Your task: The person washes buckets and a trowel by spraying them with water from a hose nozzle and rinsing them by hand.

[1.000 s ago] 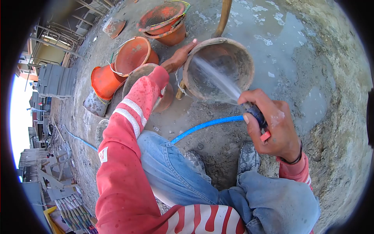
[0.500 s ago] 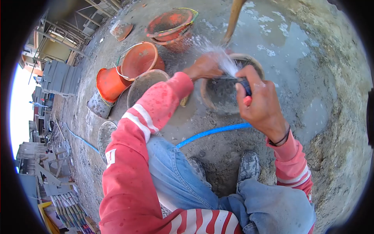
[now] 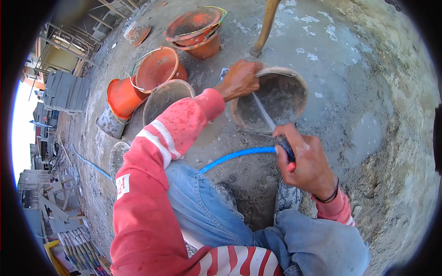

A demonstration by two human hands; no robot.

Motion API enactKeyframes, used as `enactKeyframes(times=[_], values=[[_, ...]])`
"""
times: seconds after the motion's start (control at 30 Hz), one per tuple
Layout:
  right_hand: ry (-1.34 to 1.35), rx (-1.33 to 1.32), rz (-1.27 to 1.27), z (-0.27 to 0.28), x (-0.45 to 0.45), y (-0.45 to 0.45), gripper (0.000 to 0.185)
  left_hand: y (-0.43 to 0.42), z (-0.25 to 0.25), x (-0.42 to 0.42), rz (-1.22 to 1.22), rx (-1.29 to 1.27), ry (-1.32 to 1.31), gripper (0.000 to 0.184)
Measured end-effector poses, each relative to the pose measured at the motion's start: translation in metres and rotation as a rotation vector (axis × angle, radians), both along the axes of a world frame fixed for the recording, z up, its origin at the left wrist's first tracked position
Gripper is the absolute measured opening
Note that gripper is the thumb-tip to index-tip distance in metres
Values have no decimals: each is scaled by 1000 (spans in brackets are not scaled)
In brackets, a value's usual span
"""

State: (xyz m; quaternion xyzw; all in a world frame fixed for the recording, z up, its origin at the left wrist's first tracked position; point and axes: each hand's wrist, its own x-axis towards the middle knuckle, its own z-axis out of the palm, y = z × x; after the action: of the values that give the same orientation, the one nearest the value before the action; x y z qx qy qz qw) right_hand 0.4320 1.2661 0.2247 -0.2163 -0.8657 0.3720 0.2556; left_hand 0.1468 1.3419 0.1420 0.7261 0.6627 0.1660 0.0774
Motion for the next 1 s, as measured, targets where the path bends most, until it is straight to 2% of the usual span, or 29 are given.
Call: enactKeyframes(times=[0.1, 0.2, 0.3, 0.37, 0.43, 0.53, 0.7, 0.77, 0.83, 0.9, 1.0], values=[[-14, -25, 101, 5, 11, 0, 29, -18, 11, -11, -52, 16, -98, 14], [56, -19, 166, 3, 9, -1, 26, -30, 17, -27, -77, 156, -34, 10], [19, -9, 112, 2, 4, -1, 28, -39, 33, -38, -70, 216, -4, 11], [18, -29, 97, 5, 4, 1, 28, -42, 44, -44, -147, 389, 25, 10], [12, -47, 81, 6, 4, -2, 28, -46, 50, -51, -150, 408, 48, 14], [71, -5, 123, 3, 0, -7, 27, -47, 60, -60, -107, 433, 148, 21], [98, 39, 19, 2, 0, -7, 27, -42, 79, -67, -85, 566, 201, 23], [122, 63, 46, 7, 3, -7, 28, -42, 85, -69, 25, 633, 216, 24], [147, 88, 69, 13, 4, -7, 29, -42, 90, -72, 50, 651, 215, 24], [172, 82, 85, 16, 5, -8, 29, -41, 90, -74, 155, 695, 143, 14], [271, 96, 55, 13, 4, -3, 30, -42, 89, -80, 149, 709, 144, 13]])
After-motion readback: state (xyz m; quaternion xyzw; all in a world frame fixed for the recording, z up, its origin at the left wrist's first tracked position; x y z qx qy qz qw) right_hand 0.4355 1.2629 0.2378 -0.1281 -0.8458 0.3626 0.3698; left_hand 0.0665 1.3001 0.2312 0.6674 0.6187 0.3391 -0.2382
